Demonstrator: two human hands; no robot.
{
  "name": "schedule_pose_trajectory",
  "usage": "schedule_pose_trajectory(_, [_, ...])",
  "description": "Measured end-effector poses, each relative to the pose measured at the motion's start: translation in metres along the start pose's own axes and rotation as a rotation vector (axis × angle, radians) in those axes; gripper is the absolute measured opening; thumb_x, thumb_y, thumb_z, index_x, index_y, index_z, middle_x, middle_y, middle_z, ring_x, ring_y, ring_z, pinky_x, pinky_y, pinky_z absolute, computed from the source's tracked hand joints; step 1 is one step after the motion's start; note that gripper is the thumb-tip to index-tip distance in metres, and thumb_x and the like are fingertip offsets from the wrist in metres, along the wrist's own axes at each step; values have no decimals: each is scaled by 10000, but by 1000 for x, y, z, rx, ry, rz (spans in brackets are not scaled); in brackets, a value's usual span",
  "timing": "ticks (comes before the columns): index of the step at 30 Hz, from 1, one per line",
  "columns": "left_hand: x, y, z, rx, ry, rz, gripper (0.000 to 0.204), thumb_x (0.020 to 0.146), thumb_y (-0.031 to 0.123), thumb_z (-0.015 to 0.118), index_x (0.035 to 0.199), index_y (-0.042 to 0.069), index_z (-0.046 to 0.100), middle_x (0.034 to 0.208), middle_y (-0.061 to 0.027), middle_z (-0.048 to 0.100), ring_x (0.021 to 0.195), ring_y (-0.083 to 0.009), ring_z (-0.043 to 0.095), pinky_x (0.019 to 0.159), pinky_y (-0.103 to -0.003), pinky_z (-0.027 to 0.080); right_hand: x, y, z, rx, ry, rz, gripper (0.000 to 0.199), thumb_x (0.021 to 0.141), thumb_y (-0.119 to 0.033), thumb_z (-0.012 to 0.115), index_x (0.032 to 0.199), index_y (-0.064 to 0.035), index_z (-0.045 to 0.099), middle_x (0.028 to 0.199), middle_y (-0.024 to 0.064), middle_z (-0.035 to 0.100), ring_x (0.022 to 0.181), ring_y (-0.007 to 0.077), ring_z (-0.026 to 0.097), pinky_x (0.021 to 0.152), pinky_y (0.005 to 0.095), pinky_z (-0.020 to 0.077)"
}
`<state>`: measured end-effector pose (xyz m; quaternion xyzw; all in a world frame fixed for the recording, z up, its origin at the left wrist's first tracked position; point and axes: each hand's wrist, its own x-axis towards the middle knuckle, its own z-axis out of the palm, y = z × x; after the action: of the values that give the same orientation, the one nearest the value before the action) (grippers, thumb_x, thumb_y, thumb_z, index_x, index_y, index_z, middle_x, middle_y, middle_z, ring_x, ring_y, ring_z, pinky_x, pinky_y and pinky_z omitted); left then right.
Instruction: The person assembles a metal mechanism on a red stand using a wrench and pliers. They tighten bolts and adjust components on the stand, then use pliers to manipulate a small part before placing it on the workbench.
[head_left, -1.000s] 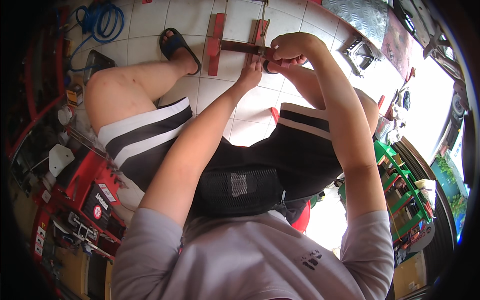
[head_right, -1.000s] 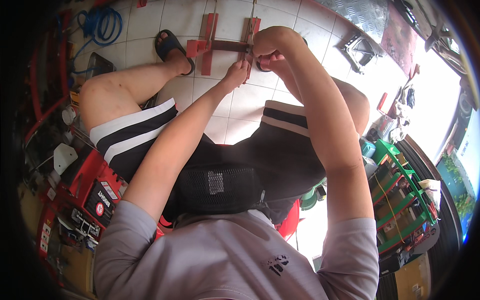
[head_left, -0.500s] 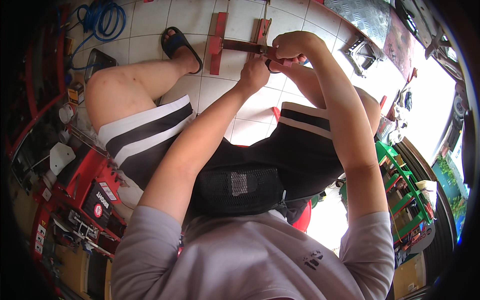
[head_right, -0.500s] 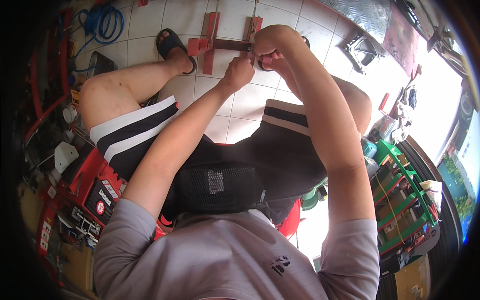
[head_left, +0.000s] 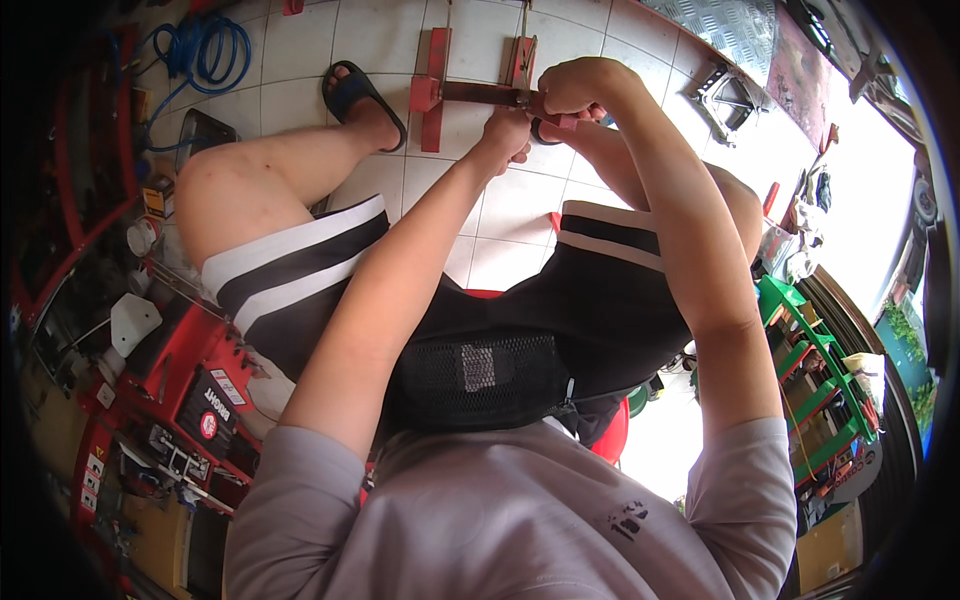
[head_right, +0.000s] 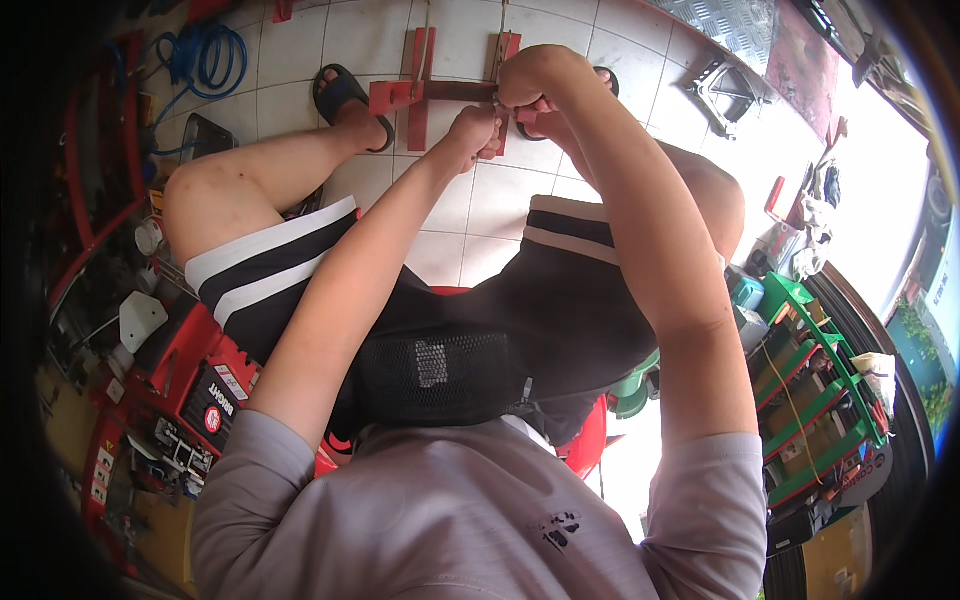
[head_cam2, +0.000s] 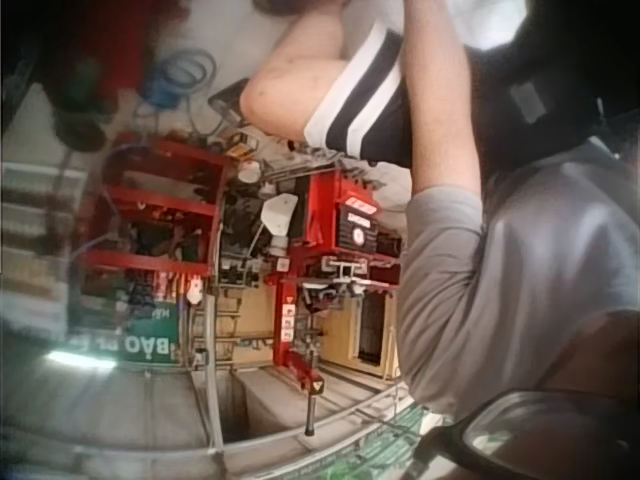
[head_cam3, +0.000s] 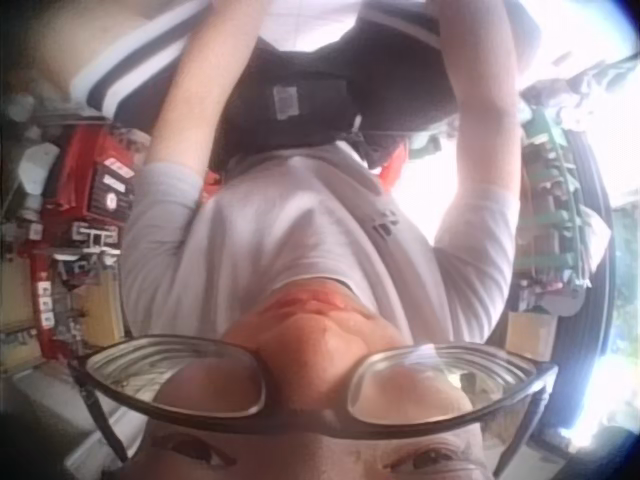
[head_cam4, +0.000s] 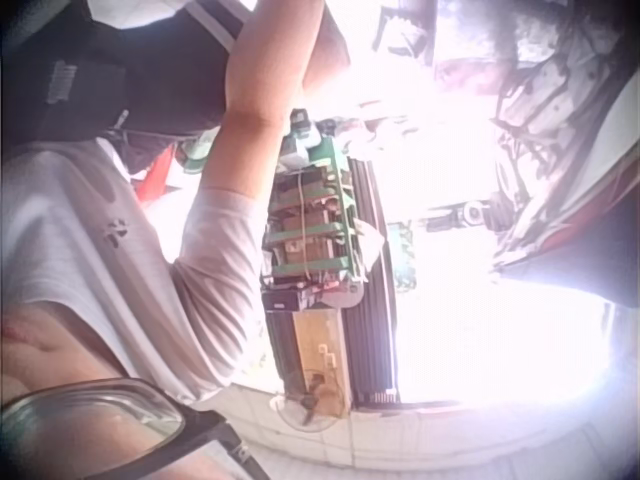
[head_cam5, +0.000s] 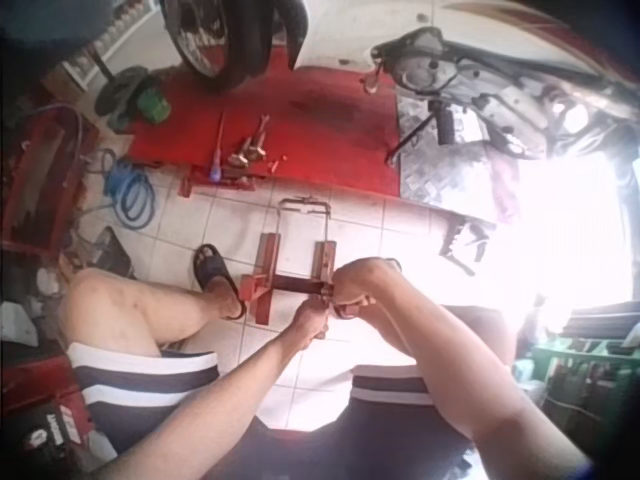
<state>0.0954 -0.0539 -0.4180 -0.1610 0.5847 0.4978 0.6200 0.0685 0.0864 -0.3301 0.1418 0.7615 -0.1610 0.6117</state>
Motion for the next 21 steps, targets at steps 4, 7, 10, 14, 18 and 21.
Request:
schedule_pose_trajectory(4, [7, -10, 2, 167, 116, 109, 294, 939, 208, 337, 676, 111, 426, 525, 28, 314, 400, -84, 289, 372, -290, 233, -7, -4, -2, -23, 28, 7, 252, 850, -155, 448, 1029, -109, 619, 745, 53, 625, 598, 157, 553, 547, 307, 467])
schedule_pose_trajectory(7, [5, -4, 0, 346, 78, 188, 291, 945, 209, 336, 725, 74, 470, 550, -1, 384, 409, -106, 353, 383, -307, 286, -6, 4, 1, -8, 19, 26, 254, 849, -145, 445, 1031, -102, 618, 738, 49, 624, 589, 149, 547, 543, 301, 463])
schedule_pose_trajectory(10, [39, -34, -18, 565, 131, 304, 299, 958, 230, 349, 803, 46, 526, 619, -38, 474, 464, -137, 440, 441, -324, 361, -2, -1, -2, -17, 7, 26, 263, 847, -138, 442, 1045, -96, 611, 733, 44, 624, 580, 142, 540, 540, 294, 459])
schedule_pose_trajectory(14, [58, -59, -25, 690, 321, 380, 307, 962, 267, 378, 908, 38, 575, 771, -123, 601, 669, -248, 582, 625, -378, 453, 1, -3, -1, -15, 5, 34, 280, 842, -124, 435, 1067, -95, 599, 721, 40, 616, 574, 141, 539, 536, 290, 455])
schedule_pose_trajectory(18, [40, -49, -20, 722, 372, 416, 297, 959, 265, 379, 978, 44, 577, 946, -202, 634, 918, -381, 593, 796, -453, 447, -3, 0, 0, -26, 25, 20, 306, 828, -101, 427, 1085, -95, 592, 710, 44, 605, 574, 142, 545, 531, 294, 456])
schedule_pose_trajectory(21, [40, -56, -22, 807, 359, 471, 295, 959, 255, 370, 1013, 45, 569, 979, -228, 623, 939, -421, 576, 807, -486, 440, -4, -2, -1, -28, 27, 22, 324, 819, -91, 425, 1100, -96, 586, 709, 48, 602, 567, 145, 546, 525, 295, 457])
